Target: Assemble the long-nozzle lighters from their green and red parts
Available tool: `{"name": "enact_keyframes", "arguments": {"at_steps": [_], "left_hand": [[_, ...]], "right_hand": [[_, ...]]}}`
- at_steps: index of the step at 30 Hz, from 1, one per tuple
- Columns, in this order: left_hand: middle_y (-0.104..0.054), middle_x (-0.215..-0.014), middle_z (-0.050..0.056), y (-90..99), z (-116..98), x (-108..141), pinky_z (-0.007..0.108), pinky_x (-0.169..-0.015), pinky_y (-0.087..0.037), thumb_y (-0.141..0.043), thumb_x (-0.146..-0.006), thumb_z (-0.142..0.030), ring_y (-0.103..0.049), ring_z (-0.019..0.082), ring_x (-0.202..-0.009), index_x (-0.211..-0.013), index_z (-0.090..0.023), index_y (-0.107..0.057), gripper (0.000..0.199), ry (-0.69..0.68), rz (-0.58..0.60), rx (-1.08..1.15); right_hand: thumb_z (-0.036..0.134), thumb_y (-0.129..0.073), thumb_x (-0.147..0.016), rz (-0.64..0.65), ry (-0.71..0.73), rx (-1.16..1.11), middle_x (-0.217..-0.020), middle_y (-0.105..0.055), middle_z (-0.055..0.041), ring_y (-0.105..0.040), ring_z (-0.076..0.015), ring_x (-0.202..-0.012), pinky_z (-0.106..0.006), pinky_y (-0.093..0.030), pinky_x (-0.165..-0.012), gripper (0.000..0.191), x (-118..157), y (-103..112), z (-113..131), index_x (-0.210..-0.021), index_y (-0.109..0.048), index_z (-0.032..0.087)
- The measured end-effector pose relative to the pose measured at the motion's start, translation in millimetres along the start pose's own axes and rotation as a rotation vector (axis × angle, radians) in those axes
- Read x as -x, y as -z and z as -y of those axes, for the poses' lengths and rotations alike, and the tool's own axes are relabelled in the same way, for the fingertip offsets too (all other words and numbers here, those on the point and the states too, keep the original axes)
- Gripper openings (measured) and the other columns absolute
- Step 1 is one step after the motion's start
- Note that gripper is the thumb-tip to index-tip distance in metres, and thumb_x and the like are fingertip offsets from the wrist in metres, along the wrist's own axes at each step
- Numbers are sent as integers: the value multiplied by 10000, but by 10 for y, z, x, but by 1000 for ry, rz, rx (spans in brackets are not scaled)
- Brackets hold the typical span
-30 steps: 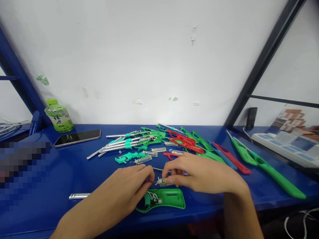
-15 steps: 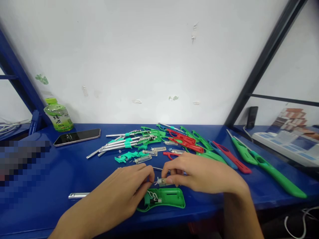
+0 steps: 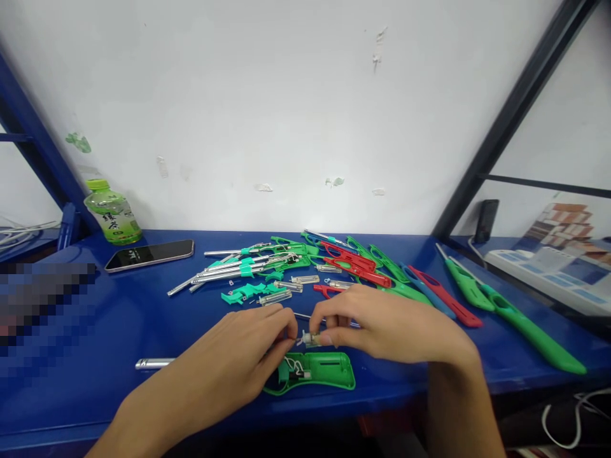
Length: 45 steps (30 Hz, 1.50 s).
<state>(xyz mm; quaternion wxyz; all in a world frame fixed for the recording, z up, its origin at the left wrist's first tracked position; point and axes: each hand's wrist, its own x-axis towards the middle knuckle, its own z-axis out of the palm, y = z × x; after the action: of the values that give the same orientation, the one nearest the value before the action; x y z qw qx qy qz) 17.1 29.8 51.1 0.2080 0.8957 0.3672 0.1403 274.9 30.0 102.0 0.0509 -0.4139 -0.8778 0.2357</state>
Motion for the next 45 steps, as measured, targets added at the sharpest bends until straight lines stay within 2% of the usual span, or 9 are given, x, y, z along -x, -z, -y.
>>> {"name": "enact_keyframes", "arguments": {"at_steps": [9, 14, 20, 26, 34, 41, 45], "left_hand": [[-691, -929, -26, 1, -26, 7, 306, -706, -380, -446, -1123, -246, -605, 174, -787, -986, -259, -601, 207, -52, -19, -20], [-680, -920, -33, -4, -49, 10, 307, -698, -366, -470, -1102, -221, -594, 170, -779, -975, -256, -584, 174, -60, -22, -48], [-682, -940, -34, -28, -36, 0, 308, -701, -371, -491, -1085, -199, -600, 164, -778, -994, -260, -600, 155, -74, -30, -50], [-692, -938, -23, -37, -19, -13, 309, -702, -381, -486, -1094, -222, -616, 171, -780, -995, -257, -603, 157, -84, -31, -49], [-701, -920, -21, -41, -56, -1, 310, -674, -382, -494, -1087, -206, -617, 169, -747, -983, -252, -622, 171, -96, -48, -73], [-713, -925, -29, -38, -62, 1, 306, -677, -404, -505, -1098, -221, -646, 170, -778, -978, -257, -643, 186, -108, -56, -68], [-757, -1028, -14, 21, -13, 35, 316, -767, -467, -511, -1122, -286, -712, 194, -905, -1094, -282, -704, 195, -107, -109, -135]], "right_hand": [[317, -735, -1037, -41, 29, 5, -910, -777, 12, -682, -169, -802, -282, -442, -707, 107, 1, -2, 14, -1070, -822, 263], [335, -766, -1021, -9, 15, 10, -911, -787, 6, -693, -171, -803, -279, -440, -701, 123, -1, 3, 10, -1099, -814, 253], [337, -759, -1021, -23, 9, 10, -836, -755, 21, -666, -157, -730, -276, -425, -667, 133, -7, 12, 7, -1111, -822, 261], [368, -808, -980, -47, 15, 4, -969, -840, -33, -734, -204, -837, -300, -473, -720, 153, -18, -1, -14, -1031, -865, 236], [335, -790, -999, -21, 72, -22, -961, -852, -22, -745, -191, -832, -303, -478, -743, 141, -25, -11, -49, -1060, -879, 245], [385, -814, -990, -17, 77, -26, -984, -861, -28, -757, -194, -848, -297, -481, -740, 181, -39, -7, -47, -1066, -874, 232], [359, -776, -1009, -31, 55, -54, -964, -861, -29, -749, -184, -797, -290, -482, -697, 177, -19, 17, -13, -1073, -877, 229]]}}
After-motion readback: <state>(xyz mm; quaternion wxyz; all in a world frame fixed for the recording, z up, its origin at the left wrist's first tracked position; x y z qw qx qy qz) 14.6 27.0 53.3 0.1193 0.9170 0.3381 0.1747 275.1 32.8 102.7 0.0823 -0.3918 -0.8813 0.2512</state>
